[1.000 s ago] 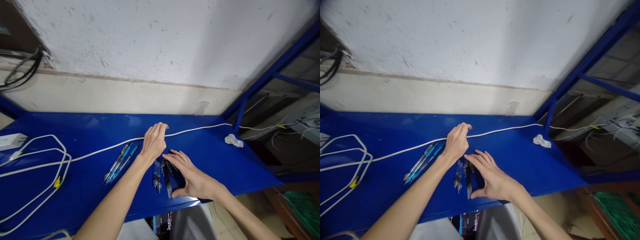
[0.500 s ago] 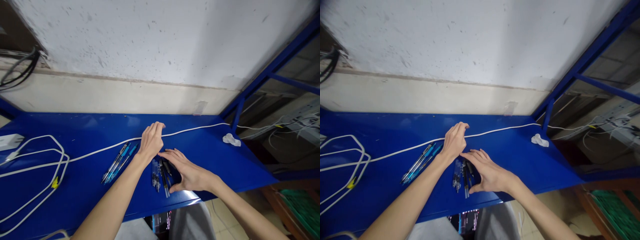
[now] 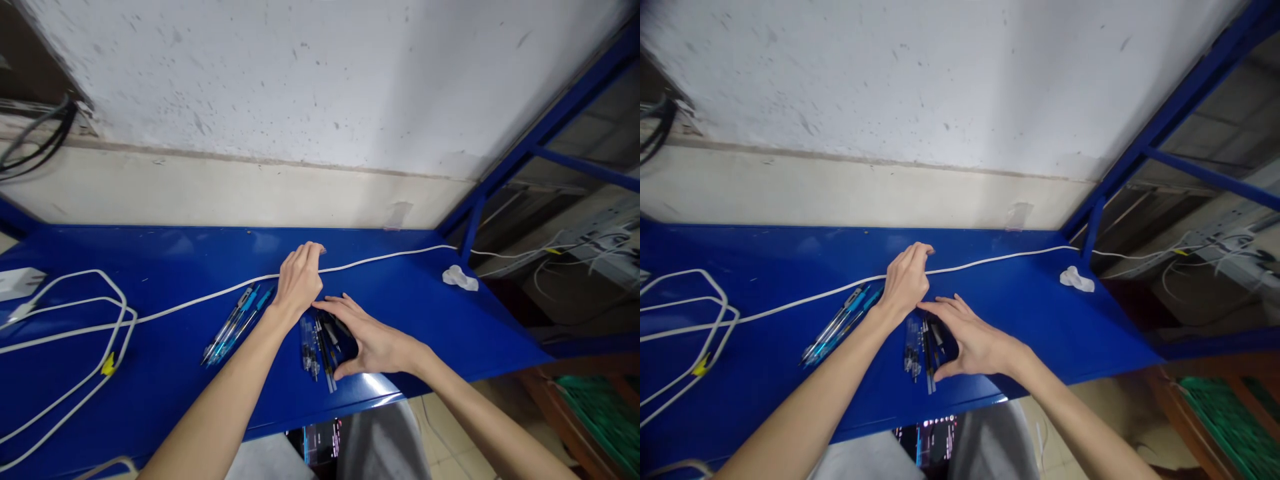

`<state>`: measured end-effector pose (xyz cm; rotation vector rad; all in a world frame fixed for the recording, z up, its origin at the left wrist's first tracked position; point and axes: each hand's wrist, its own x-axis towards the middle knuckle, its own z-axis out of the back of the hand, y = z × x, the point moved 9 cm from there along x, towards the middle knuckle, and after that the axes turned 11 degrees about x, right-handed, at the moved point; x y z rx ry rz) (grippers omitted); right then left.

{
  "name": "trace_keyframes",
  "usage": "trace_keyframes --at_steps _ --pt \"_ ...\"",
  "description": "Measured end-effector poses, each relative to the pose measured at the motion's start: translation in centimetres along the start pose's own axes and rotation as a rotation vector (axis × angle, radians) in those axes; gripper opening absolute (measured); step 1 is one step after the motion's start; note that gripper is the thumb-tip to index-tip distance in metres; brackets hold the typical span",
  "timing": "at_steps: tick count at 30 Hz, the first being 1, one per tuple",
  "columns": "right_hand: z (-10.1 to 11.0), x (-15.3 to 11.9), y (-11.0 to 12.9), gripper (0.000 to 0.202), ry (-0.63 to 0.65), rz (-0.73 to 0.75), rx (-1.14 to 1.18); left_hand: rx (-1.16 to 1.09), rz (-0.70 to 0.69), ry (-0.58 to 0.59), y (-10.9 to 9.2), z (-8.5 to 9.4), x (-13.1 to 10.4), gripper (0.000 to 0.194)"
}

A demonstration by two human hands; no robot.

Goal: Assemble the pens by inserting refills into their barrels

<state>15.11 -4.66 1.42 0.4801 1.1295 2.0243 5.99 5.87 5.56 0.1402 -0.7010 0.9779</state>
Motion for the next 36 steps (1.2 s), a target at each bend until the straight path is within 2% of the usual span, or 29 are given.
trace_keyframes --at_steps 3,7,10,12,13,15,17,19,24,36 --pt "1.3 -0.5 0.1 0.113 -0.074 0.019 0.145 0.005 0.026 0.023 0.3 -0.2 0.0 0.034" --pt "5.0 -0.2 0.2 0.108 -0.255 0.063 0.318 0.032 0.05 0.043 0.5 -0.2 0.0 0.027" --pt "8.9 1.6 0.2 0.094 -0.495 0.188 0.326 0.059 0.033 0.041 0.2 -0.1 0.0 0.027" --pt "11.1 3.1 -0.7 0.084 -0.688 0.247 0.327 0.072 0.006 0.043 0.0 -0.1 0.0 0.03" --pt "11.9 3.7 -1.4 0.079 -0.781 0.269 0.353 0.078 -0.013 0.048 -0.2 -0.2 0.0 0.029" --pt "12.5 4.9 -3.1 0.069 -0.888 0.296 0.45 0.091 -0.058 0.067 -0.5 -0.4 -0.1 0.026" --pt "12.2 5.7 -4.6 0.065 -0.898 0.305 0.551 0.09 -0.106 0.079 -0.9 -0.6 -0.1 0.025" --pt "11.6 5.9 -5.3 0.061 -0.851 0.296 0.568 0.068 -0.147 0.075 -1.3 -0.6 -0.2 0.022" --pt "10.8 5.5 -5.4 0.049 -0.778 0.246 0.422 -0.017 -0.184 0.034 -1.5 -0.3 -0.1 0.016" --pt "11.4 4.7 -4.9 0.05 -0.893 0.284 0.237 -0.049 -0.181 0.011 -1.1 -0.3 -0.3 0.012"
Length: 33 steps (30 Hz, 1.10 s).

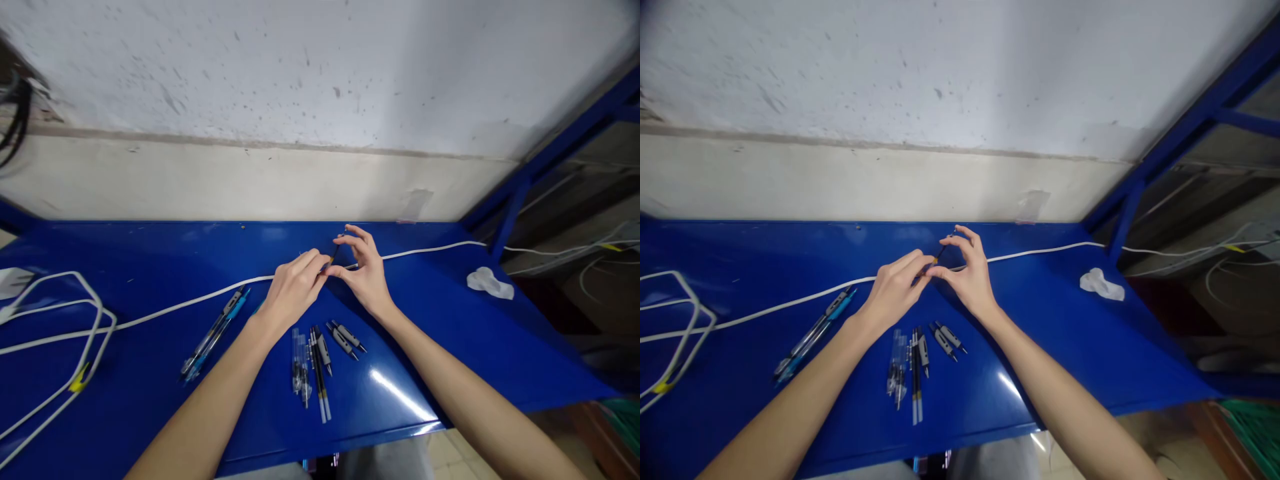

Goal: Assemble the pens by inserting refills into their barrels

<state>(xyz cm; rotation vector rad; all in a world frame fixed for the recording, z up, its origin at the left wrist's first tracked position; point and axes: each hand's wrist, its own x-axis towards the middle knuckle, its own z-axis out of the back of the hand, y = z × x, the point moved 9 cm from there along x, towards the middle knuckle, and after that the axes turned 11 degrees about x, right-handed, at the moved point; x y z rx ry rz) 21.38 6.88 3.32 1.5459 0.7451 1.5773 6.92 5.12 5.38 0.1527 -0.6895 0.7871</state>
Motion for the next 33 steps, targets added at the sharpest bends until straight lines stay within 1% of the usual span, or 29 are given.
trace_keyframes --at_steps 5,9,12,16,19,22,28,33 --pt "0.2 0.1 0.3 0.049 -0.019 0.0 -0.035 -0.048 0.039 0.03 0.3 -0.3 -0.1 0.015" --pt "0.7 0.2 0.2 0.048 -0.065 0.016 -0.051 -0.07 0.058 0.041 0.3 -0.5 -0.1 0.014" --pt "1.0 0.1 0.7 0.038 -0.102 0.044 -0.073 -0.084 0.074 0.048 0.3 -0.6 -0.1 0.017" --pt "1.9 -0.2 2.5 0.016 -0.193 0.108 -0.123 -0.105 0.122 0.062 0.6 -0.7 -0.1 0.019" --pt "2.7 -0.4 3.4 0.016 -0.256 0.127 -0.13 -0.084 0.17 0.058 1.1 -0.7 -0.1 0.019" --pt "2.9 -0.5 3.8 0.014 -0.269 0.123 -0.124 -0.078 0.197 0.054 1.6 -0.7 -0.1 0.02" --pt "2.7 -0.7 4.2 0.013 -0.275 0.152 -0.064 -0.109 0.207 0.051 2.0 -1.0 -0.2 0.022" --pt "3.3 -0.6 4.1 0.01 -0.325 0.165 -0.039 -0.109 0.184 0.033 1.6 -0.8 -0.2 0.022"
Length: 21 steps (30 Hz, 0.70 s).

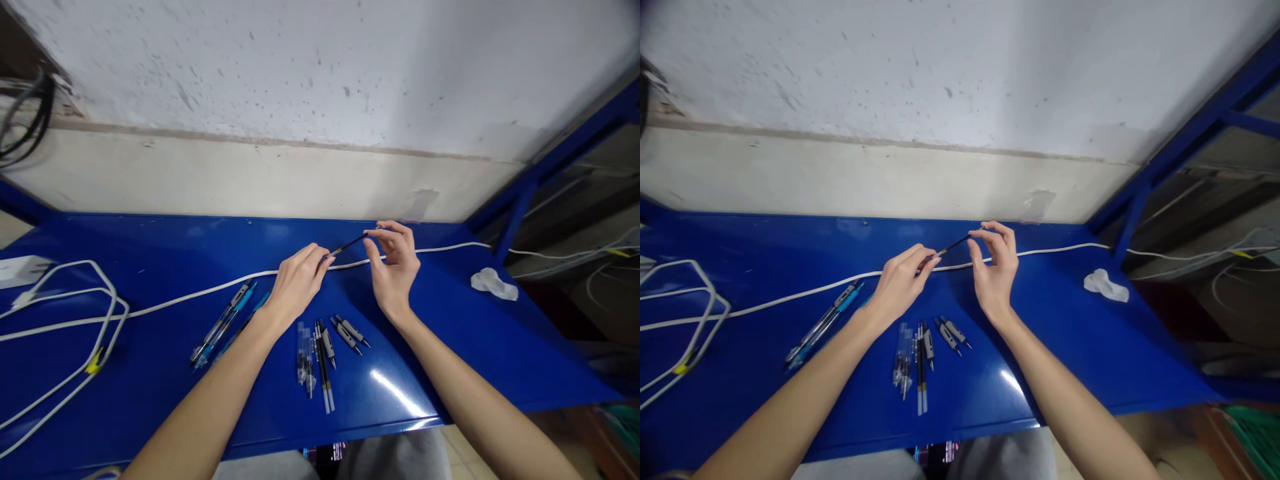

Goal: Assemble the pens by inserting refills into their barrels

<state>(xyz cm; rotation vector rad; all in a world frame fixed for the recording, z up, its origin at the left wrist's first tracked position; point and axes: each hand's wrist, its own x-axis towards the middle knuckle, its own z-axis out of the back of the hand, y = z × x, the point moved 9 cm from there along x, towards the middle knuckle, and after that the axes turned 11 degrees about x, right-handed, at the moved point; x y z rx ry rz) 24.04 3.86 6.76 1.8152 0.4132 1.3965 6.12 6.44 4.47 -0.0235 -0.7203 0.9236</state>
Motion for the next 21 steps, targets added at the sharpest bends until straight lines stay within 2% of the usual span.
trace_keyframes --at_steps 4,8,12,17,21 --pt "-0.1 0.1 0.2 0.006 0.003 0.004 -0.022 0.005 -0.042 -0.011 -0.7 0.3 0.0 0.02" --pt "-1.0 -0.4 0.6 0.005 0.079 -0.017 -0.018 0.043 -0.044 -0.011 -0.6 0.3 0.1 0.019" --pt "-2.0 -1.1 0.0 0.006 0.167 -0.093 -0.061 0.102 -0.079 -0.022 -0.5 0.2 0.0 0.018" --pt "-2.0 -1.5 -0.9 0.014 0.169 -0.19 -0.087 0.147 -0.142 -0.02 -1.1 0.3 -0.1 0.019" --pt "-2.9 -1.8 -1.3 0.022 0.223 -0.293 0.041 0.177 -0.156 -0.017 -1.9 0.6 -0.2 0.021"
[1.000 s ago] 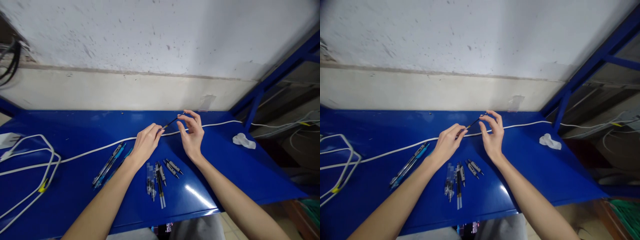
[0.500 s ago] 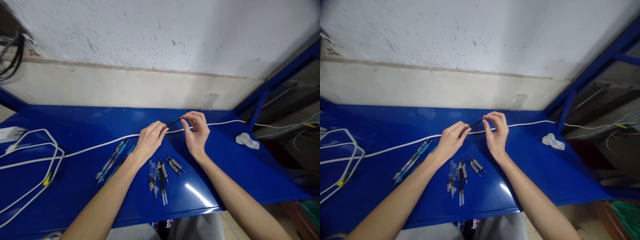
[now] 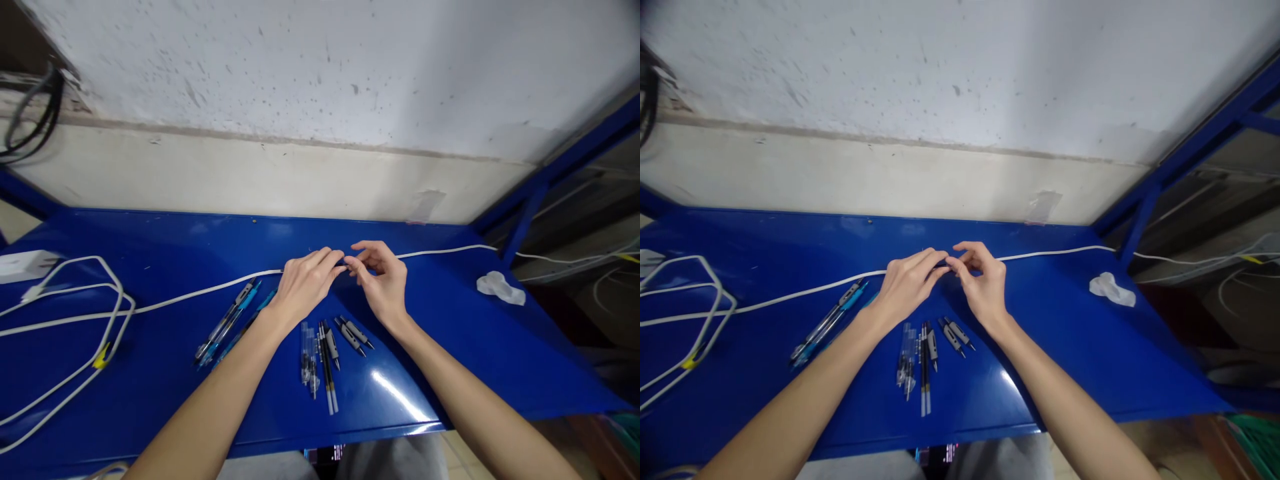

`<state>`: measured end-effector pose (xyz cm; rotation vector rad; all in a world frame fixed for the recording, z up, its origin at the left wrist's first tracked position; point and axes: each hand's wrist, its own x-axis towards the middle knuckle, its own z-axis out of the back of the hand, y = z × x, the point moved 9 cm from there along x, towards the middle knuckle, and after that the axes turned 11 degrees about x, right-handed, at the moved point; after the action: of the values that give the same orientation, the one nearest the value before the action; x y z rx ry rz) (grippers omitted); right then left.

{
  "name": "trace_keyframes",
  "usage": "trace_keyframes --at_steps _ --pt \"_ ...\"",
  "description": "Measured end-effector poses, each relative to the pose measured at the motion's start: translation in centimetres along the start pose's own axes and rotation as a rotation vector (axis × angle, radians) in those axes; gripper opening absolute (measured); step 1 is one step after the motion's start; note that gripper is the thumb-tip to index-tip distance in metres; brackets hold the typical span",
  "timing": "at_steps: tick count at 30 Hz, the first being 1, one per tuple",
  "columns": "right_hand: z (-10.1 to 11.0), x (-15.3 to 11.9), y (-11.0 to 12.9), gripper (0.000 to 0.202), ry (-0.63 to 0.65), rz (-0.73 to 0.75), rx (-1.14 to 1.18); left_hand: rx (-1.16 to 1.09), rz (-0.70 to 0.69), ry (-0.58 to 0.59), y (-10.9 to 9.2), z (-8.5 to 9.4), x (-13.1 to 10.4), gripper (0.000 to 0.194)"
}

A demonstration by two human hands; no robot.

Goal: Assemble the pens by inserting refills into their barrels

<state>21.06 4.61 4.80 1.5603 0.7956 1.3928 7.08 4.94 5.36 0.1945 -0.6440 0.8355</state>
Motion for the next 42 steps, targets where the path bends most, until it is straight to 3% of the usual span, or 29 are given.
trace_keyframes --at_steps 3,6,7,11,14,24,42 --pt "0.3 0.2 0.0 0.029 -0.033 -0.07 0.14 0.031 0.029 -0.026 0.1 0.4 0.0 0.024" --pt "0.3 0.3 1.2 0.029 -0.003 -0.048 0.074 0.032 0.132 -0.041 1.4 0.6 -0.1 0.023" --pt "-0.6 0.2 1.7 0.028 0.104 -0.044 0.027 0.023 0.16 -0.04 1.8 0.6 -0.1 0.023" --pt "-6.1 -2.8 2.6 0.012 0.755 -0.045 -0.131 -0.002 0.204 -0.012 2.5 0.1 -0.3 0.03" --pt "-7.4 -4.5 2.6 0.012 0.937 -0.021 -0.229 -0.012 0.229 0.018 2.6 -0.1 -0.3 0.028" --pt "-8.5 -6.5 1.8 0.019 1.119 -0.03 -0.429 -0.034 0.288 0.046 3.0 -0.2 -0.3 0.024" --pt "-8.5 -6.7 0.9 0.026 1.103 -0.014 -0.467 -0.02 0.292 0.116 2.9 -0.8 -0.3 0.022"
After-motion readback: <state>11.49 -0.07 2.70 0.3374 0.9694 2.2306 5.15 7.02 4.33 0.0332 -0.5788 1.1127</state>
